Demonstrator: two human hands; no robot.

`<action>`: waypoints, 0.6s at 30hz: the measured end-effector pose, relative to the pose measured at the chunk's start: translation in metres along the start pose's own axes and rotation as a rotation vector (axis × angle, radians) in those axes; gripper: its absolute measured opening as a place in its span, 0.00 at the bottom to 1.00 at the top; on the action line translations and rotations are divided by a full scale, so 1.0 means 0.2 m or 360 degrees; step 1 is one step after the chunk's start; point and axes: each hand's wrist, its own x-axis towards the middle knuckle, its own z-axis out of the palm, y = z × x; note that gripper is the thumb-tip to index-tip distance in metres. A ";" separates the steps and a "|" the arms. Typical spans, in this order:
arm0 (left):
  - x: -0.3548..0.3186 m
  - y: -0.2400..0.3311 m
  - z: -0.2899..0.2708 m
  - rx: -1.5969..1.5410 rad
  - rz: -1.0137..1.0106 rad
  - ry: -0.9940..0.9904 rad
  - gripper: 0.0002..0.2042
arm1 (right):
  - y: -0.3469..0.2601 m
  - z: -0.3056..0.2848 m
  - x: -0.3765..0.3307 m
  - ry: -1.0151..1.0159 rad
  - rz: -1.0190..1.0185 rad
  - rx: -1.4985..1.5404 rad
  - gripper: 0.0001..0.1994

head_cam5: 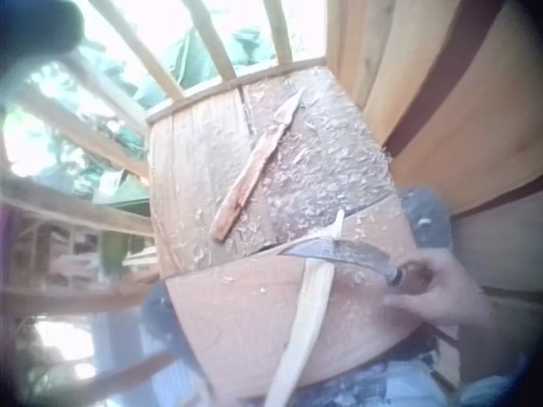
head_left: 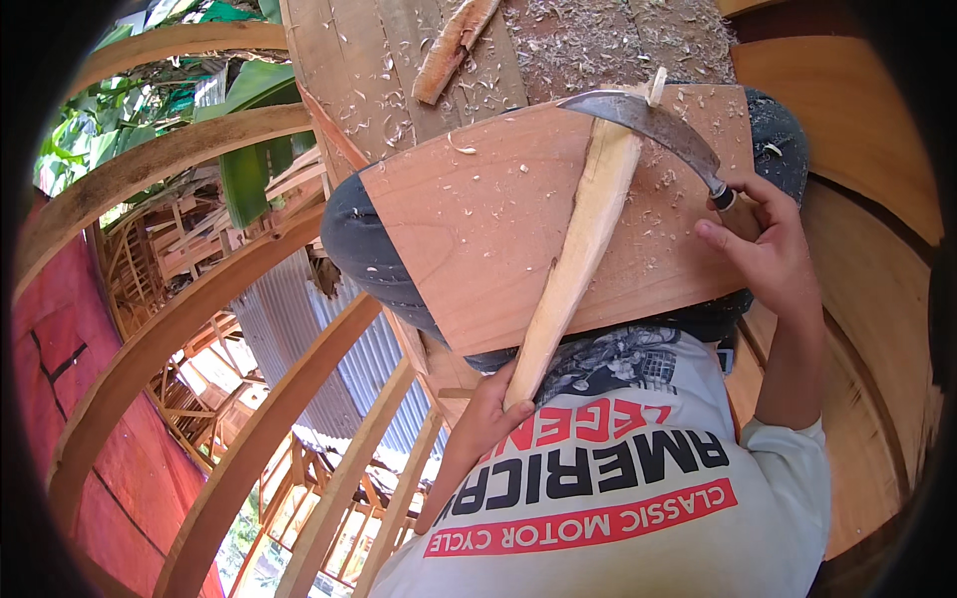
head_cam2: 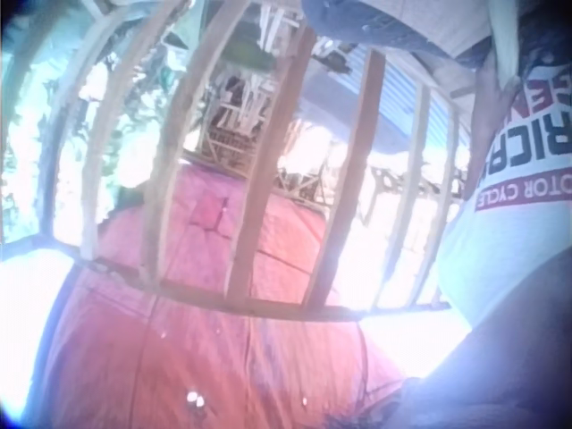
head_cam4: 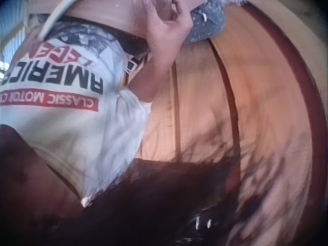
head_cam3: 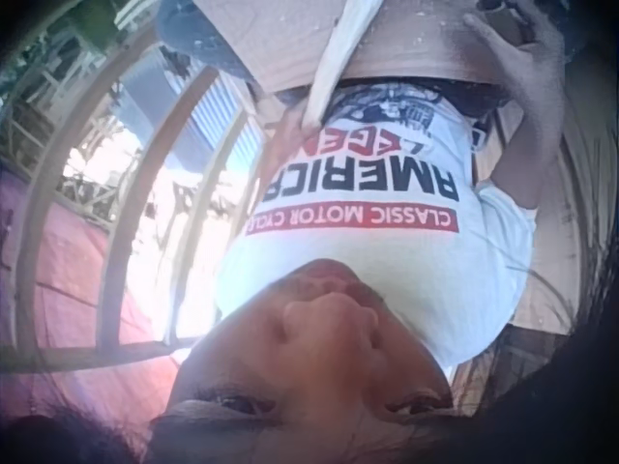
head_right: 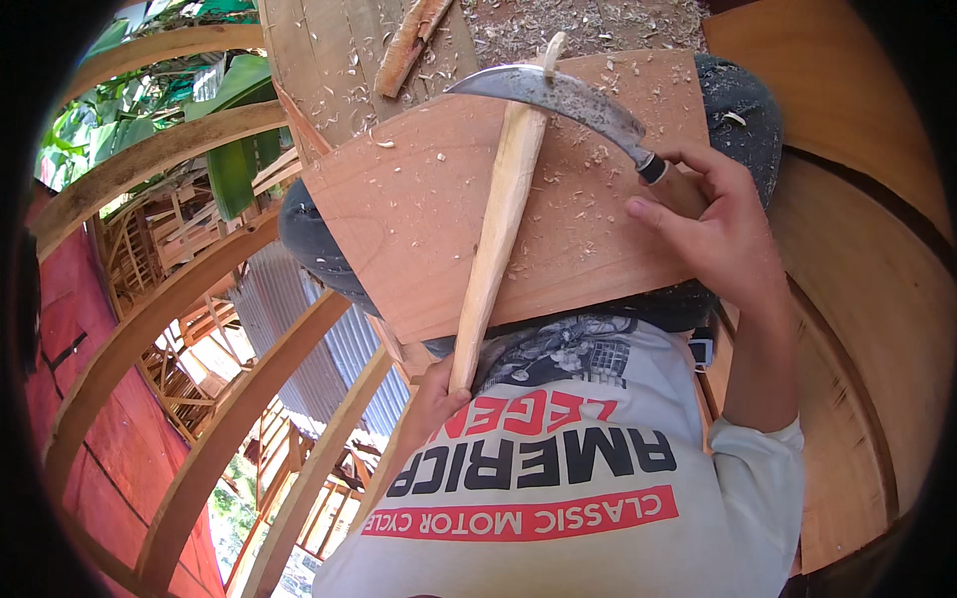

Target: The person sits on a wooden floor and uses a curved knife to shave and shape a long, thin piece of wood held in their left hand. They repeatedly scrape the blade along the wood's surface to remove thin shavings, refining the piece's shape.

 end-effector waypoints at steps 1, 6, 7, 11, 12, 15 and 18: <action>0.01 0.00 0.01 -0.0015 0.0005 0.0013 0.32 | -0.03 -0.02 0.02 -0.0103 -0.0022 0.0015 0.15; 0.02 -0.01 0.00 0.0010 0.0064 0.0021 0.32 | 0.06 0.01 0.02 -0.0357 -0.0371 0.0104 0.12; 0.00 -0.04 0.01 -0.0006 0.0045 0.0041 0.32 | 0.03 -0.04 0.07 0.0045 -0.0194 0.0247 0.11; 0.03 -0.03 -0.01 0.0002 0.0057 0.0037 0.32 | -0.02 -0.14 0.06 0.0427 -0.0021 0.0491 0.10; 0.04 0.00 -0.01 0.0023 0.0074 0.0032 0.32 | -0.04 -0.12 0.02 0.0222 0.0039 0.0413 0.09; 0.03 0.04 0.02 0.0131 0.0059 0.0107 0.30 | -0.06 -0.02 -0.07 -0.0305 0.0105 0.0230 0.08; 0.02 0.01 0.04 0.0253 0.0097 0.0235 0.25 | -0.09 -0.04 -0.06 -0.0629 0.0403 0.0183 0.07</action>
